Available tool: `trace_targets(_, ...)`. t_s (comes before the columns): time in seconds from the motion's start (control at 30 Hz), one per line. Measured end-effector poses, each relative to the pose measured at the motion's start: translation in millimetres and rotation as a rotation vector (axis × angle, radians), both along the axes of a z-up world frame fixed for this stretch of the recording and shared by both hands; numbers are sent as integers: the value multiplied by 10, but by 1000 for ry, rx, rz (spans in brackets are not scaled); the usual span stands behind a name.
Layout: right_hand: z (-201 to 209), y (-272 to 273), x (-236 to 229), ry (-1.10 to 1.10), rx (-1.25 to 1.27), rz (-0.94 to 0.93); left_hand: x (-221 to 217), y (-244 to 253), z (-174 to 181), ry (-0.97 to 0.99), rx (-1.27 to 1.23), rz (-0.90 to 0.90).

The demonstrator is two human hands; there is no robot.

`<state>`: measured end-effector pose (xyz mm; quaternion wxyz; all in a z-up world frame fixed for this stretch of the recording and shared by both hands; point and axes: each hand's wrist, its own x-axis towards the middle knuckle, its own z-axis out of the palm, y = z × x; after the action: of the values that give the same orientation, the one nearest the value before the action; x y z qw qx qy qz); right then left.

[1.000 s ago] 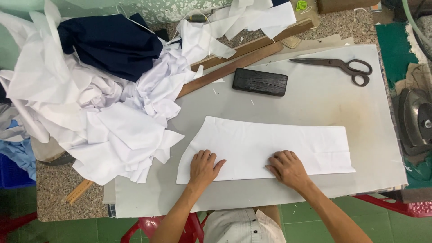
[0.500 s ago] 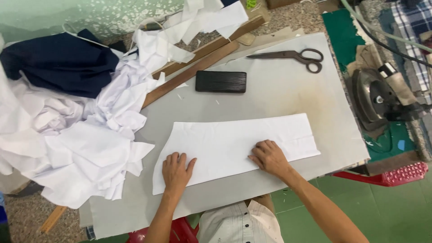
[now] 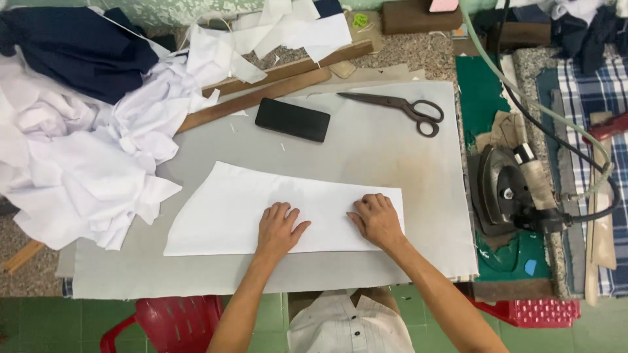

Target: The person irons a white fabric piece on a table, then uses scissors to trim its edges. They repeat the ironing and trimming process on the same fabric piece.

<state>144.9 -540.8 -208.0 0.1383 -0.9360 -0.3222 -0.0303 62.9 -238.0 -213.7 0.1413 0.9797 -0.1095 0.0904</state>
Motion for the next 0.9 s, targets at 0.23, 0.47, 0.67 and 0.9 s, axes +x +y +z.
trace_targets(0.23, -51, 41, 80, 13, 1, 25, 198, -317, -27, 71, 40, 62)
trace_targets(0.47, -180, 452, -82, 9, -4, 50, 330, -230, 85, 112, 27, 12)
trace_targets(0.67, -154, 842, -62, 14, -21, 18, 463, 84, 176, 113, 31, 8)
trace_targets(0.9, -72, 1148, -42, -40, -78, -74, 425, 790, 44, -12, 33, 256)
